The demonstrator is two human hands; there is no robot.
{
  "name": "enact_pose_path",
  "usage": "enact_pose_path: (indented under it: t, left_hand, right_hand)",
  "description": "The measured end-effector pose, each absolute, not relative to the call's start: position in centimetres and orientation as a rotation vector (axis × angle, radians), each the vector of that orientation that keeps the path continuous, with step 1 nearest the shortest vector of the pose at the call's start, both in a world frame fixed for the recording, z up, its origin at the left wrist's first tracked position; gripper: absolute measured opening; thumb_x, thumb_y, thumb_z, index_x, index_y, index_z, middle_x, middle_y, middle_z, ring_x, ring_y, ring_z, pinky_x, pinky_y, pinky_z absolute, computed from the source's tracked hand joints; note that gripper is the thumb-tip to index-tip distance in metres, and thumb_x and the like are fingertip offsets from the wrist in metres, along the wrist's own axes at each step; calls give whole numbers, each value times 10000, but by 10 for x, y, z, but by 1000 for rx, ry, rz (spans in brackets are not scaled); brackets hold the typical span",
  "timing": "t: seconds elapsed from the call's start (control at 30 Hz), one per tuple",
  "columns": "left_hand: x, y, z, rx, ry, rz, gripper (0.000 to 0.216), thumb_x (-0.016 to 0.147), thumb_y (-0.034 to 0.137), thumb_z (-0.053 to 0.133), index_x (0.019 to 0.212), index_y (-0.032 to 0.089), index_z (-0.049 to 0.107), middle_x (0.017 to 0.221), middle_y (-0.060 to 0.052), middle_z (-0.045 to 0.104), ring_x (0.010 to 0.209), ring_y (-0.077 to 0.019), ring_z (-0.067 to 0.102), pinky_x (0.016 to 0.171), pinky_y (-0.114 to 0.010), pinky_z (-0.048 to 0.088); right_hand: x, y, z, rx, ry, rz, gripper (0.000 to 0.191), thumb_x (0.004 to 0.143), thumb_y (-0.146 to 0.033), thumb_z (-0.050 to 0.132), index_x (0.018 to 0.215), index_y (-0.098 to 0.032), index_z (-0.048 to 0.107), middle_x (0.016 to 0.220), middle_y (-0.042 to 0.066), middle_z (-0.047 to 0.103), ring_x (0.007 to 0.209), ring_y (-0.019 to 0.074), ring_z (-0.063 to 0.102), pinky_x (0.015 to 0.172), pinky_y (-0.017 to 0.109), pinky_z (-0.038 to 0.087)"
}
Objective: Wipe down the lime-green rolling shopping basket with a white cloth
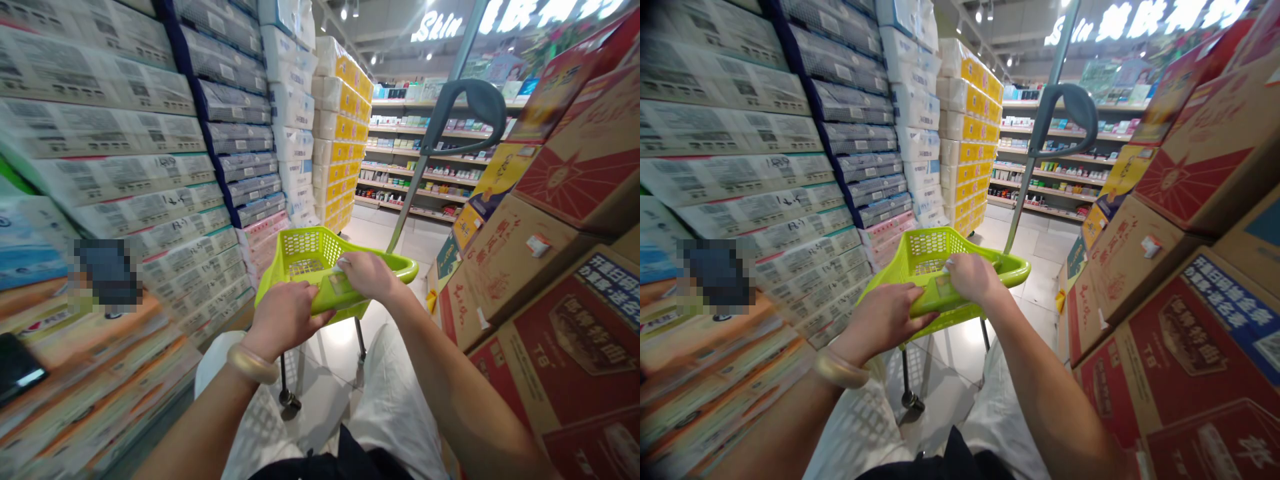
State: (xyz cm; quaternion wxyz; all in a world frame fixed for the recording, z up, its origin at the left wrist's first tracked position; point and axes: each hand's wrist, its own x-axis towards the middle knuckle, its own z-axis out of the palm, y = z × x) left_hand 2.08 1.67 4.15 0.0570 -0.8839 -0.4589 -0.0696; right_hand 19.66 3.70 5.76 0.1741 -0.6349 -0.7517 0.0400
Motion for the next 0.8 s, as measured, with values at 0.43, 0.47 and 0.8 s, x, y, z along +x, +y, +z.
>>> enact_pose_path:
  t: [0.43, 0.47, 0.8]
  left_hand:
    - [16, 18, 38, -2686, -1457, -301, 381, 831, 575, 559, 855, 214, 677, 855, -71, 721, 772, -254, 670, 657, -334, 435]
    - [16, 18, 38, -2687, -1466, -304, 381, 829, 576, 563, 859, 214, 678, 863, -70, 721, 777, -252, 670, 660, -331, 436]
    - [12, 20, 37, -2660, -1478, -281, 397, 825, 598, 550, 886, 234, 698, 878, -58, 737, 783, -247, 673, 655, -318, 427]
  right_hand:
    - [213, 50, 58, -1788, -2158, 83, 302, 960, -258, 490, 806, -167, 732, 812, 99, 752, 753, 206, 701, 686, 262, 488]
    - [210, 48, 57, -1741, -2176, 95, 290, 966, -279, 489, 846, -182, 734, 826, 74, 755, 761, 189, 700, 687, 246, 488]
    - [213, 18, 46, -1671, -1985, -19, 281, 958, -204, 460, 921, -168, 736, 929, 105, 765, 906, 231, 714, 843, 322, 521]
